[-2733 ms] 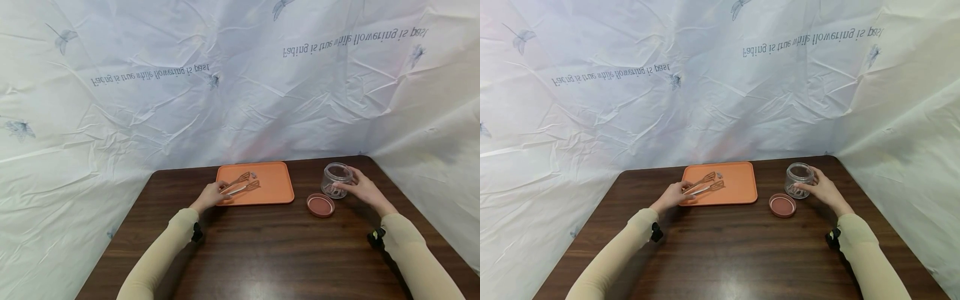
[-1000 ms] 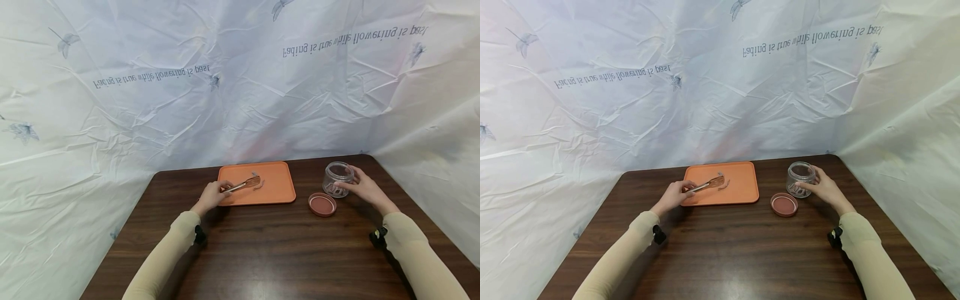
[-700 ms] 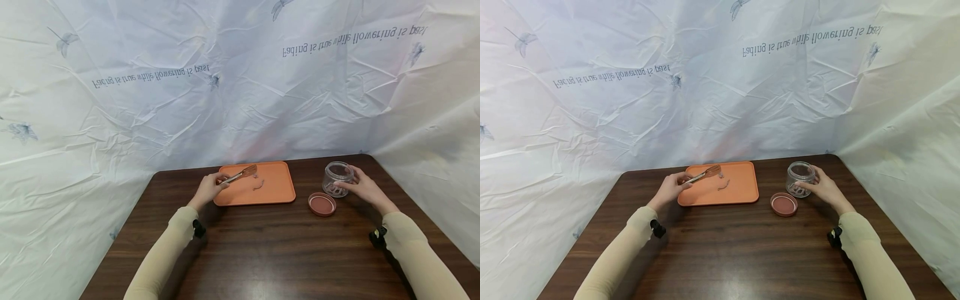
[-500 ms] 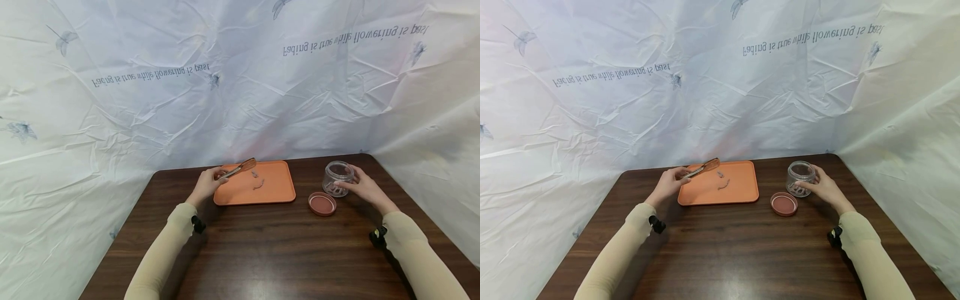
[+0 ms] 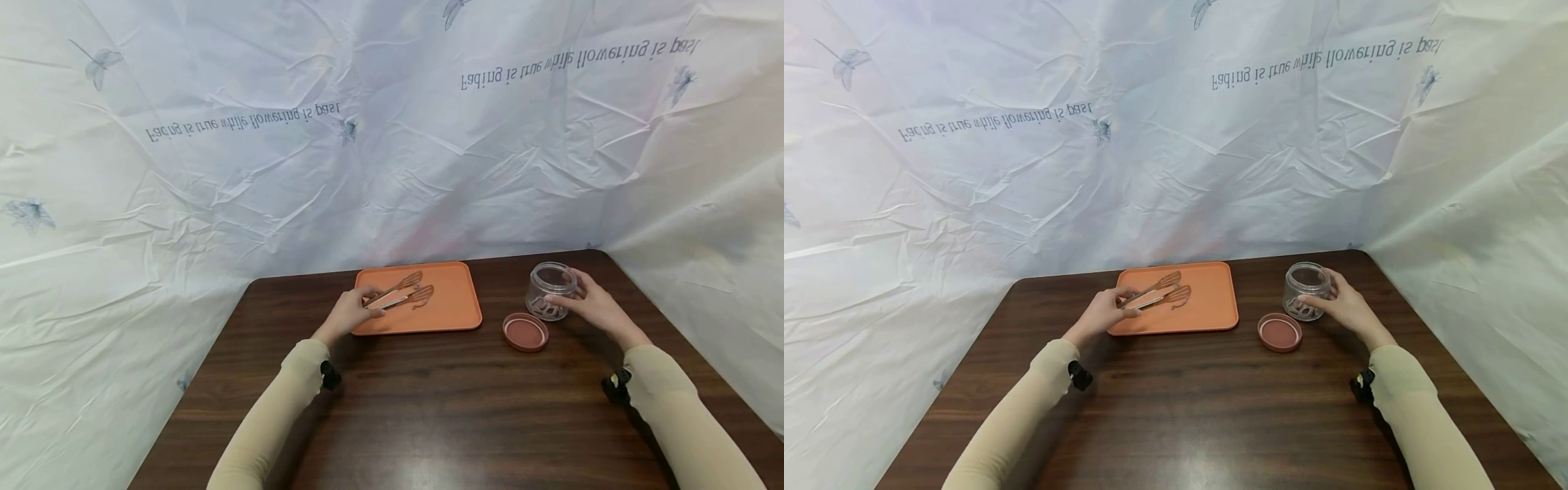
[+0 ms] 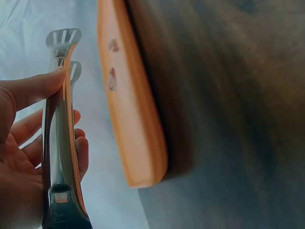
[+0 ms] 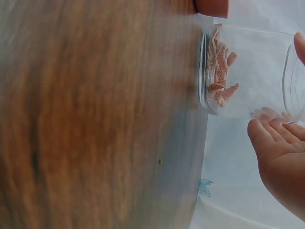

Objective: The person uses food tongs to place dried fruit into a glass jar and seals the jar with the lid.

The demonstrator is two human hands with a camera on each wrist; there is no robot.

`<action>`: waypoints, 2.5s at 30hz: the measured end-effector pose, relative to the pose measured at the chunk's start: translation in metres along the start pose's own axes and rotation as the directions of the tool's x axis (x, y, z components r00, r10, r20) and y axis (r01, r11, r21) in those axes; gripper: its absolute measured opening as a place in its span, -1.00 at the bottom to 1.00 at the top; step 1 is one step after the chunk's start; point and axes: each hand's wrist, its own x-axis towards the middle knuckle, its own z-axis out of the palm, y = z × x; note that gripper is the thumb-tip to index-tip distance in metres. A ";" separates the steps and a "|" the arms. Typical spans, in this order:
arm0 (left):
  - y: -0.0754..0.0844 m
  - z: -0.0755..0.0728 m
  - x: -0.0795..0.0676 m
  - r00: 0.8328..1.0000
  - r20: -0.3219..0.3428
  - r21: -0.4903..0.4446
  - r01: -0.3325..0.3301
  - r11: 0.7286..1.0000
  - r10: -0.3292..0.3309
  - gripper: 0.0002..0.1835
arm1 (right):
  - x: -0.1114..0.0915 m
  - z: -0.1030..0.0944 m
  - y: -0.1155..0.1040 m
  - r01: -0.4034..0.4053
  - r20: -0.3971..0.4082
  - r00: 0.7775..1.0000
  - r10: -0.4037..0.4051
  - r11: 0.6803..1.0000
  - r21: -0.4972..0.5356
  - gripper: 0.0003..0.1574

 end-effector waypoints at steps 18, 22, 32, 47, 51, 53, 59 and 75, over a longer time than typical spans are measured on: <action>-0.004 0.026 -0.001 0.995 0.098 0.048 0.011 0.999 -0.015 -0.39 | -0.003 0.001 -0.001 0.015 -0.005 1.000 -0.015 1.000 0.008 0.39; -0.005 0.028 0.000 0.996 0.089 0.058 0.010 0.998 -0.015 -0.45 | -0.003 0.001 -0.001 0.015 -0.011 1.000 -0.015 1.000 0.008 0.39; -0.009 0.031 -0.002 0.998 0.067 0.066 0.000 0.998 -0.004 -0.60 | -0.003 0.001 0.000 0.025 -0.019 1.000 -0.025 0.999 0.022 0.38; -0.005 0.034 -0.005 1.000 0.008 0.106 -0.029 0.994 0.028 -0.71 | -0.002 0.002 0.002 0.025 -0.015 1.000 -0.025 0.999 0.036 0.38; -0.005 0.033 -0.007 1.000 -0.005 0.098 -0.022 0.995 0.023 -0.72 | -0.003 0.002 0.002 0.029 -0.016 0.999 -0.028 0.999 0.035 0.38; -0.005 0.032 -0.008 1.000 -0.011 0.090 -0.021 0.996 0.022 -0.72 | -0.003 0.001 0.002 0.031 -0.019 0.999 -0.030 0.999 0.033 0.37; -0.004 0.028 -0.005 0.999 -0.026 0.086 -0.024 0.996 0.026 -0.73 | -0.002 0.000 0.001 0.037 -0.022 0.999 -0.037 0.999 0.037 0.36; 0.013 0.001 0.005 0.989 -0.135 0.076 -0.052 0.996 0.061 -0.73 | 0.000 0.000 0.001 0.036 -0.014 0.999 -0.036 0.998 0.053 0.36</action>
